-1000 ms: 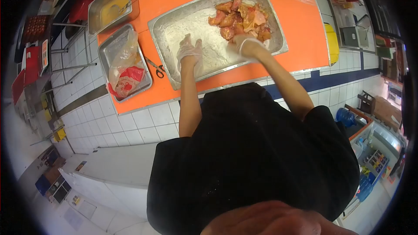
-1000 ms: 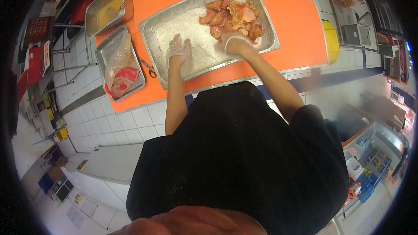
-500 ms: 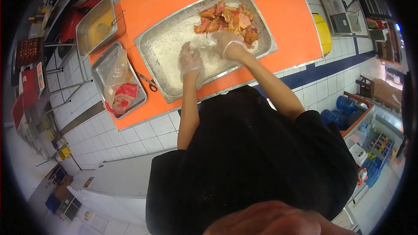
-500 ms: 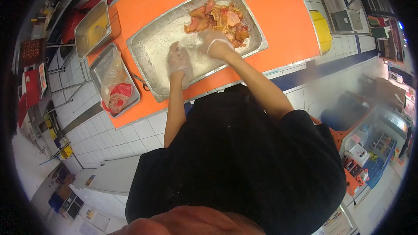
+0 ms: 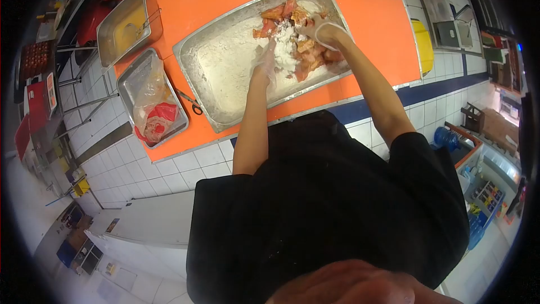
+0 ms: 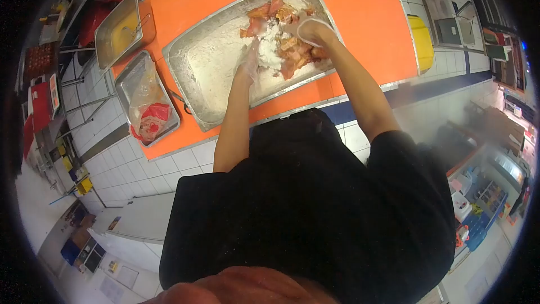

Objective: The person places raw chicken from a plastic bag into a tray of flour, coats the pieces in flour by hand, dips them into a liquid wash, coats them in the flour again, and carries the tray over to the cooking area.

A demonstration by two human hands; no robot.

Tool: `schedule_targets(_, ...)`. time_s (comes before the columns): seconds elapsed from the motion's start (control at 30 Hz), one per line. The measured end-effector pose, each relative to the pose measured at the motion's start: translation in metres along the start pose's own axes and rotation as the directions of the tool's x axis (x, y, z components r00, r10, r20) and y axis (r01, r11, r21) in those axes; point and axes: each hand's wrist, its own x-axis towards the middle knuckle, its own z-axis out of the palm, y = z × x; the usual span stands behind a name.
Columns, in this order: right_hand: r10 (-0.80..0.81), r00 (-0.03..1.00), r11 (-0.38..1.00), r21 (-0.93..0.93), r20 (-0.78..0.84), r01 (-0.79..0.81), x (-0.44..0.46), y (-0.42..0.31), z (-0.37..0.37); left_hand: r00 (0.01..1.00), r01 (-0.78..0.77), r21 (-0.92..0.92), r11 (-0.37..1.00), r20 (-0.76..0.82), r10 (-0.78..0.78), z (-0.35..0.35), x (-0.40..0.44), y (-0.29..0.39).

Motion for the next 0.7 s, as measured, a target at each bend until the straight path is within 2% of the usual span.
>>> schedule_targets(0.03,0.015,0.999,0.994,0.106,0.041,-0.019,-0.003,-0.003,0.001,0.999,0.018,-0.007,1.000,-0.029,-0.018,0.004,-0.007,0.003)
schedule_targets(0.1,0.033,0.990,0.949,0.307,0.136,-0.074,-0.015,-0.006,0.006,0.994,0.000,0.096,0.995,-0.108,0.011,0.004,0.004,-0.003)
schedule_targets(0.13,-0.018,0.998,0.947,0.322,0.055,-0.001,-0.007,0.004,0.019,0.989,-0.002,0.154,0.988,-0.148,0.025,0.002,0.006,-0.007)
schedule_targets(0.23,-0.078,0.988,0.863,0.506,0.132,0.001,-0.016,0.002,0.030,0.991,-0.050,0.007,0.999,-0.121,0.050,0.019,-0.005,-0.010)
schedule_targets(0.33,-0.078,0.986,0.975,0.218,0.151,0.044,-0.032,-0.011,0.024,0.968,-0.071,0.008,0.997,-0.239,0.071,0.015,-0.001,-0.021)
schedule_targets(0.37,-0.071,0.985,0.992,0.115,0.158,0.053,-0.044,-0.014,0.022,0.974,-0.140,-0.010,0.990,-0.182,0.136,0.011,-0.001,-0.024)
schedule_targets(0.4,-0.136,0.979,0.985,0.130,0.155,0.116,-0.088,-0.040,0.001,0.973,-0.197,-0.027,0.980,-0.125,0.193,0.001,-0.008,-0.027)
schedule_targets(0.43,-0.205,0.977,0.977,0.067,0.049,0.202,-0.085,-0.038,-0.002,0.966,-0.253,-0.050,0.966,-0.069,0.249,-0.004,-0.011,-0.029)
schedule_targets(0.47,-0.279,0.959,0.960,-0.007,-0.048,0.279,-0.079,-0.034,-0.005,0.954,-0.248,-0.014,0.969,-0.176,0.241,0.000,-0.016,-0.023)
schedule_targets(0.5,-0.353,0.925,0.935,-0.086,-0.141,0.344,-0.071,-0.029,-0.007,0.939,-0.170,0.126,0.977,-0.281,0.200,0.010,-0.029,-0.002)
schedule_targets(0.53,-0.451,0.851,0.836,-0.461,-0.269,0.297,-0.051,-0.027,-0.006,0.908,-0.073,0.254,0.964,-0.384,0.170,0.023,-0.047,0.026)
schedule_targets(0.57,-0.417,0.869,0.872,-0.388,-0.267,0.299,-0.025,-0.021,-0.005,0.862,0.036,0.368,0.929,-0.481,0.157,0.029,-0.056,0.039)
schedule_targets(0.6,-0.384,0.884,0.902,-0.314,-0.265,0.298,0.002,-0.016,-0.006,0.839,0.026,0.366,0.930,-0.514,0.179,0.012,-0.013,0.019)
schedule_targets(0.63,-0.357,0.897,0.924,-0.240,-0.261,0.298,0.018,-0.015,-0.006,0.888,0.041,0.682,0.731,-0.360,0.286,-0.011,0.030,0.003)
schedule_targets(0.67,-0.267,0.944,0.963,-0.075,-0.193,0.257,0.022,-0.024,-0.007,0.929,0.021,0.903,0.430,-0.176,0.325,-0.036,0.070,-0.010)
schedule_targets(0.7,-0.188,0.976,0.976,0.087,-0.110,0.198,0.024,-0.042,-0.012,0.936,-0.015,0.878,0.479,-0.157,0.316,-0.037,0.073,-0.005)
